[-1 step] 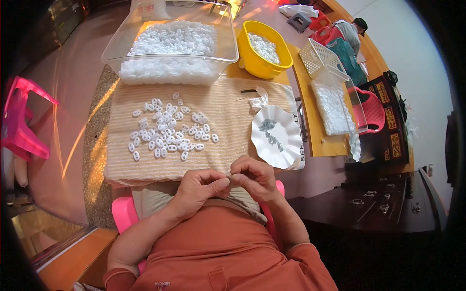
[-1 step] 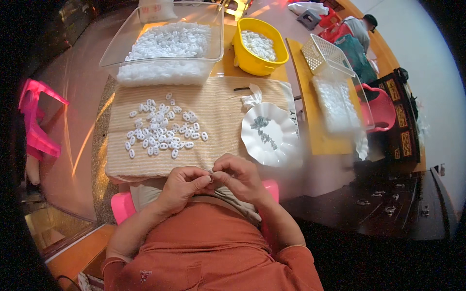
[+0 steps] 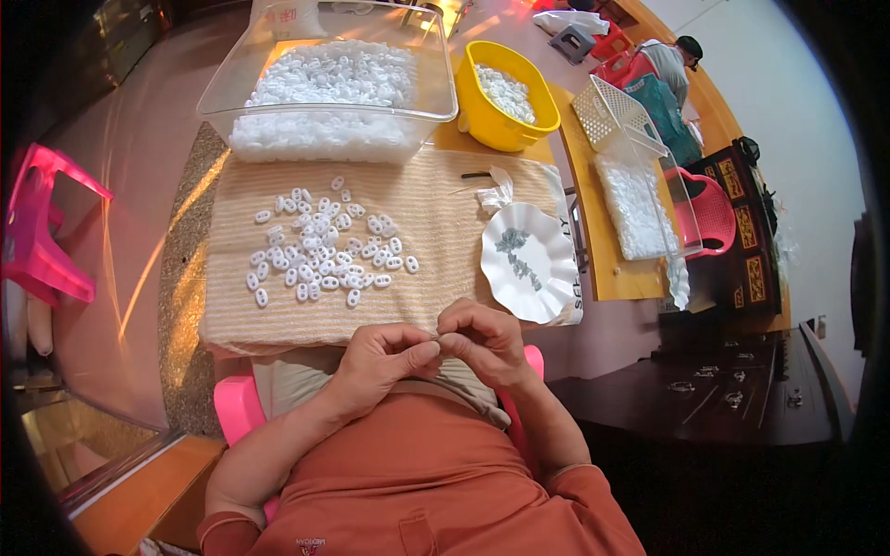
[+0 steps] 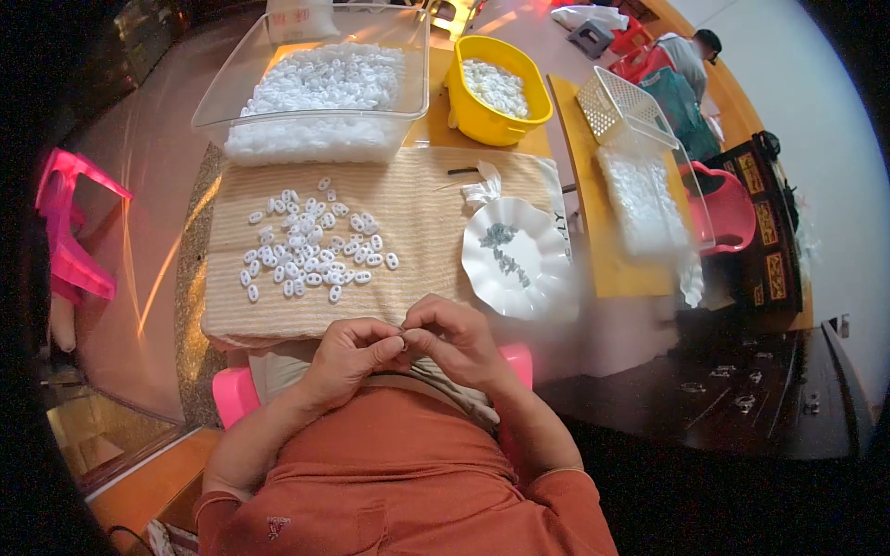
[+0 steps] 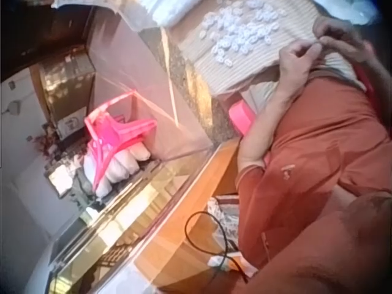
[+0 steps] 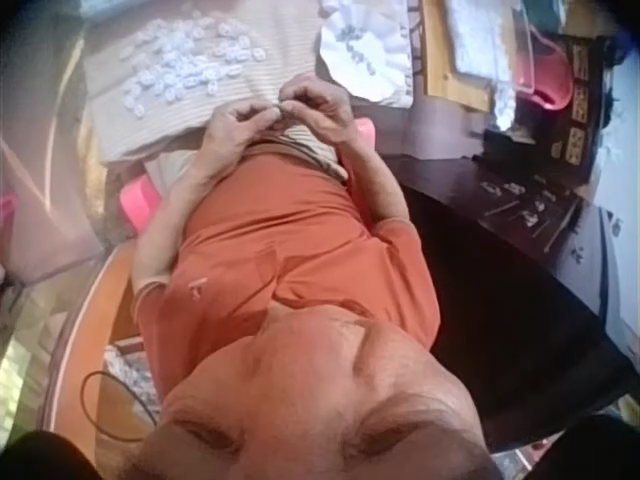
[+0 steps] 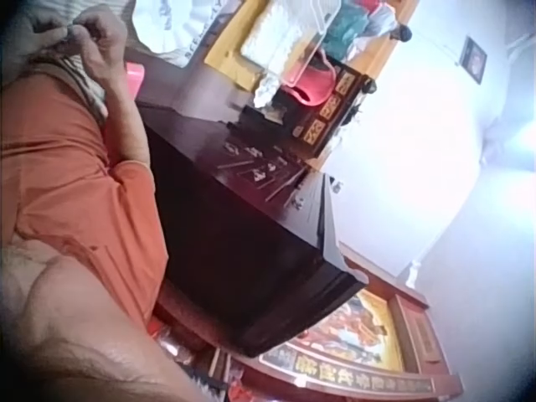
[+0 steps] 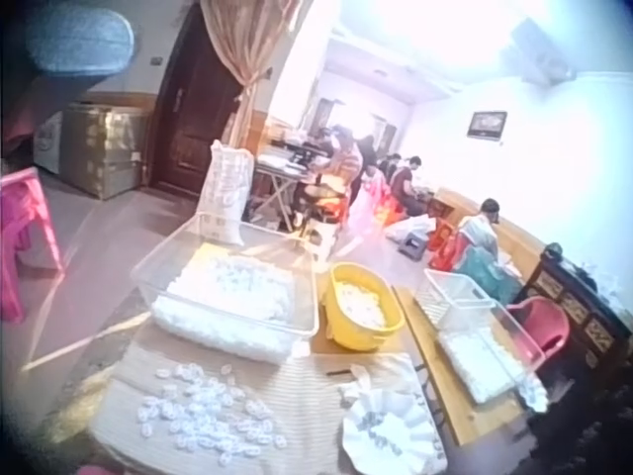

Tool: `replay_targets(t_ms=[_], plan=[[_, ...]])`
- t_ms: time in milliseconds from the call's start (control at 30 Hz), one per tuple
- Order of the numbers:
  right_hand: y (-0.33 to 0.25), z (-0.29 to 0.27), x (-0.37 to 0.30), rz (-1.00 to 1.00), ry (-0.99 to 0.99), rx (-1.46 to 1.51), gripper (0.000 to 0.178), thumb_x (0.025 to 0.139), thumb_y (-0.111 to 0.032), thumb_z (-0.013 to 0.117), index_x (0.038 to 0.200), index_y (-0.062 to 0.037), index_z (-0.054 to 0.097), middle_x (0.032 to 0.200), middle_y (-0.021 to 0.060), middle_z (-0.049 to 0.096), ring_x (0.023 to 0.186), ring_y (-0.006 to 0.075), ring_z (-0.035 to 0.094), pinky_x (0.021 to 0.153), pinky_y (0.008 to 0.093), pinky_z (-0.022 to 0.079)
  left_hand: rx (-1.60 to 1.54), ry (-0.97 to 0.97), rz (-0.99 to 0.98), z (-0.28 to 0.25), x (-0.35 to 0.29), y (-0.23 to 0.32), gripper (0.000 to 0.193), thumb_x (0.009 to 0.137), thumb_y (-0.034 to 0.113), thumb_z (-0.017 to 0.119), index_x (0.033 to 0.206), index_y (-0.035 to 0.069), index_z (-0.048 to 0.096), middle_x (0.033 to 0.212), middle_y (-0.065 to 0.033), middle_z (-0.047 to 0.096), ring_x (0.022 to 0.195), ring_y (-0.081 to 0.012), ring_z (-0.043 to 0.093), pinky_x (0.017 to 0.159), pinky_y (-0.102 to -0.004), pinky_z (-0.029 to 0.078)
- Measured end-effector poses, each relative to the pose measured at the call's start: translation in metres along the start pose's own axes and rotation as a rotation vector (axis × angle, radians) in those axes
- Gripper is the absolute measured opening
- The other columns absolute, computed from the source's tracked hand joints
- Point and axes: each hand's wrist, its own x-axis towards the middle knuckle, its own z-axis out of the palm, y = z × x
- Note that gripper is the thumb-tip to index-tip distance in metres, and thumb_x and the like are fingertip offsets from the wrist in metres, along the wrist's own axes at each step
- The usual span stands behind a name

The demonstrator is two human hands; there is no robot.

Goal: Assembling small white plastic components by inserting metal pins into them at a manual workstation.

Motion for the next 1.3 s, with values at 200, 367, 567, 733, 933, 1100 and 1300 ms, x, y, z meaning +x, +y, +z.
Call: replay_targets(t_ms=[200, 367, 567, 733, 933, 1100, 1300], plan=[[0.001, 0.005, 0.003, -0.011, -0.033, 0.062, 0.005, 0.089, 0.001, 0.059, 0.092, 0.0047, 0.058, 0.092, 0.0085, 0.056, 0.079, 0.0124, 0.059, 0.067, 0.0242, 0.051, -0.015, -0.018, 0.029, 0.002, -0.003, 0.003, 0.022, 0.090, 0.017, 0.064, 0.101, -0.003, 0.065, 0.088, -0.0058, 0.066, 0.077, -0.0105, 0.063, 0.071, -0.0230, 0.054], [0.000, 0.001, 0.003, -0.020, -0.087, 0.077, 0.005, 0.089, 0.001, 0.058, 0.093, 0.0053, 0.058, 0.093, 0.0084, 0.057, 0.081, 0.0126, 0.059, 0.070, 0.0245, 0.051, -0.029, -0.011, 0.041, 0.002, -0.003, 0.003, 0.021, 0.091, 0.016, 0.063, 0.099, -0.003, 0.065, 0.088, -0.0056, 0.066, 0.076, -0.0110, 0.064, 0.071, -0.0235, 0.055], [0.001, 0.000, 0.002, 0.017, -0.106, 0.077, 0.005, 0.089, 0.001, 0.059, 0.093, 0.0050, 0.058, 0.093, 0.0085, 0.057, 0.081, 0.0124, 0.060, 0.070, 0.0240, 0.051, 0.001, -0.009, 0.062, -0.001, -0.002, -0.001, 0.016, 0.092, 0.012, 0.060, 0.098, -0.003, 0.063, 0.087, -0.0087, 0.067, 0.078, -0.0145, 0.065, 0.073, -0.0261, 0.055], [0.002, 0.004, 0.000, 0.092, -0.068, 0.127, 0.006, 0.090, -0.001, 0.059, 0.093, 0.0041, 0.059, 0.089, 0.0071, 0.059, 0.079, 0.0115, 0.060, 0.070, 0.0240, 0.050, 0.163, 0.013, 0.141, -0.001, -0.003, 0.000, 0.015, 0.092, 0.012, 0.060, 0.097, -0.002, 0.063, 0.085, -0.0072, 0.067, 0.078, -0.0129, 0.064, 0.072, -0.0249, 0.054], [0.007, 0.000, 0.000, 0.055, -0.070, -0.023, 0.010, 0.091, -0.006, 0.060, 0.093, 0.0035, 0.057, 0.087, 0.0072, 0.060, 0.078, 0.0111, 0.060, 0.067, 0.0241, 0.049, 0.278, 0.054, 0.193, 0.005, -0.005, 0.006, 0.014, 0.091, 0.013, 0.062, 0.093, -0.001, 0.065, 0.083, -0.0032, 0.066, 0.075, -0.0080, 0.059, 0.067, -0.0212, 0.048], [-0.002, 0.003, 0.002, -0.015, -0.076, -0.116, 0.007, 0.091, -0.004, 0.058, 0.092, 0.0029, 0.057, 0.086, 0.0080, 0.058, 0.077, 0.0132, 0.061, 0.067, 0.0244, 0.049, 0.281, 0.094, 0.188, 0.007, -0.006, 0.007, 0.014, 0.090, 0.013, 0.063, 0.093, 0.000, 0.066, 0.082, -0.0009, 0.065, 0.074, -0.0060, 0.057, 0.066, -0.0199, 0.046], [-0.009, 0.002, 0.003, -0.013, -0.089, -0.124, 0.006, 0.091, -0.003, 0.057, 0.094, 0.0026, 0.057, 0.086, 0.0080, 0.058, 0.077, 0.0143, 0.062, 0.067, 0.0245, 0.049, 0.367, 0.096, 0.220, 0.006, -0.005, 0.007, 0.013, 0.090, 0.012, 0.063, 0.092, 0.000, 0.066, 0.082, -0.0005, 0.064, 0.074, -0.0060, 0.057, 0.066, -0.0200, 0.046]])
